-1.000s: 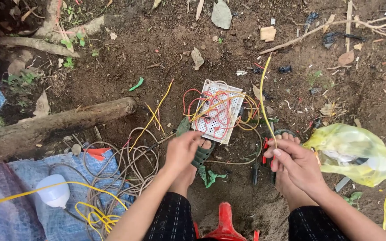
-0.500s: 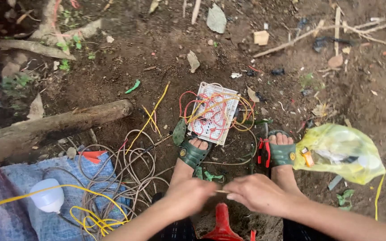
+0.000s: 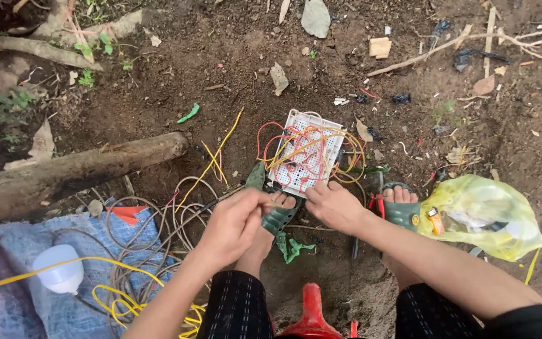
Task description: Stripping insulation from electrical wires using a lighter and pliers, twisting the copper strands, and preparing the socket box for wiring.
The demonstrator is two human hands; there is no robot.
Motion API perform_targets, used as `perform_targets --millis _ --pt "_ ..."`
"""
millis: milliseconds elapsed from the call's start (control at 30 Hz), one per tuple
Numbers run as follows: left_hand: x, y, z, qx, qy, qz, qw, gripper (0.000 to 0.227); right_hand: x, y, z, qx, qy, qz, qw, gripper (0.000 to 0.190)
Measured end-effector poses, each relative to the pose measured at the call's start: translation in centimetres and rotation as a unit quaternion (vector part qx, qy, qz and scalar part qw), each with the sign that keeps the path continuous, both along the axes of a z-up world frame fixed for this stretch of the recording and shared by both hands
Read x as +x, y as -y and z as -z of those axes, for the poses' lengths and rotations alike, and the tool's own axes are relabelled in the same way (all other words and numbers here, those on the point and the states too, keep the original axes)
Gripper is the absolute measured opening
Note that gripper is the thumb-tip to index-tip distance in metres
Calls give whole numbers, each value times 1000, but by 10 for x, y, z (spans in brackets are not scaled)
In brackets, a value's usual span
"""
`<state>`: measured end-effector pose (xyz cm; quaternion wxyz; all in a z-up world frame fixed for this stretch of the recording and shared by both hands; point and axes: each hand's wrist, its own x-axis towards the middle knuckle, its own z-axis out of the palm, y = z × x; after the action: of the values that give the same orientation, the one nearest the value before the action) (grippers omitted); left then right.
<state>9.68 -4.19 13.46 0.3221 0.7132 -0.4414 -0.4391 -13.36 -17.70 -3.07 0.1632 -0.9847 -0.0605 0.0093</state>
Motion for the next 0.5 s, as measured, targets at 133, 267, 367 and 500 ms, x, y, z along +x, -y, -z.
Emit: perform_targets --millis 133,267,367,500 --pt "-9 17 12 -44 -56 -108 992 24 4 12 -22 67 56 22 996 6" --pt "-35 28 38 10 -175 -213 961 29 -17 31 -31 240 65 175 952 12" --pt "-68 42 50 34 -248 -175 952 40 -30 48 -52 257 62 232 936 11" --pt "-80 61 56 67 -226 -197 952 41 -47 56 -43 264 7 314 912 10"
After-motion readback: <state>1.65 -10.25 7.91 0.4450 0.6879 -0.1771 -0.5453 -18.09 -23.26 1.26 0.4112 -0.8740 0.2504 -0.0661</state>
